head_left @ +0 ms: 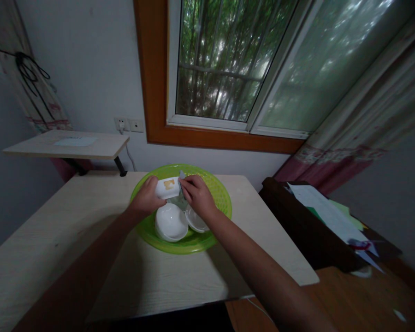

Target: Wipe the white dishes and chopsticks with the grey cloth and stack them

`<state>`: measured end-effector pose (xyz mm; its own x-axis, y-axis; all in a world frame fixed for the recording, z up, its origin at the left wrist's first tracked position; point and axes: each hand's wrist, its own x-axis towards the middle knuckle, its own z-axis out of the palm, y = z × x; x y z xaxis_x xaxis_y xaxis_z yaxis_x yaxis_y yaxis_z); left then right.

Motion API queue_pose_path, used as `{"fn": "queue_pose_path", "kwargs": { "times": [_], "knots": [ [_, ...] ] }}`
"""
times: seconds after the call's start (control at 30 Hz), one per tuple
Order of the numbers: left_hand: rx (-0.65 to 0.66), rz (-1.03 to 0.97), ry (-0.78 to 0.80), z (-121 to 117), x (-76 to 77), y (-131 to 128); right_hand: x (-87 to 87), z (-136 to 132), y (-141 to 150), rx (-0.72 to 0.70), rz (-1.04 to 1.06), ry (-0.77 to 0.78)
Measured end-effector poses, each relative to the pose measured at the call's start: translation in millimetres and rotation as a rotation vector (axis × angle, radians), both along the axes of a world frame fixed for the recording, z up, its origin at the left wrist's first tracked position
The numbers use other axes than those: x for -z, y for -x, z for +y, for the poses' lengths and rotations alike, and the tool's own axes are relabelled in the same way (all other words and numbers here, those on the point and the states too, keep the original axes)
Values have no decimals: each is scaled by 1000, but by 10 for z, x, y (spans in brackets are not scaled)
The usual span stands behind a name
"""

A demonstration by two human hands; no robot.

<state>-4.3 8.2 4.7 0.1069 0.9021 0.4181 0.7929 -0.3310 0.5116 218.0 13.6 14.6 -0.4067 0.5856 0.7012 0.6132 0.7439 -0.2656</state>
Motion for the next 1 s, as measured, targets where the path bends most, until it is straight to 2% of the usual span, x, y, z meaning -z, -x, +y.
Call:
{"fn": "queue_pose_path", "kwargs": {
  "times": [0.2,0.4,0.67,0.87,1.0],
  "knots": [
    [3,-26,13,-10,-33,-23,-22,-48,40,-65,-15,-4],
    [17,-296,148,-52,-126,-32,15,48,-4,-47,169,47],
    [103,-528,244,21,-25,94,55,72,4,-172,130,188],
    [187,-628,316,12,-55,104,55,70,19,-197,156,174],
    [192,-600,288,23,-40,73,18,22,0,-166,151,179]
  ]
}}
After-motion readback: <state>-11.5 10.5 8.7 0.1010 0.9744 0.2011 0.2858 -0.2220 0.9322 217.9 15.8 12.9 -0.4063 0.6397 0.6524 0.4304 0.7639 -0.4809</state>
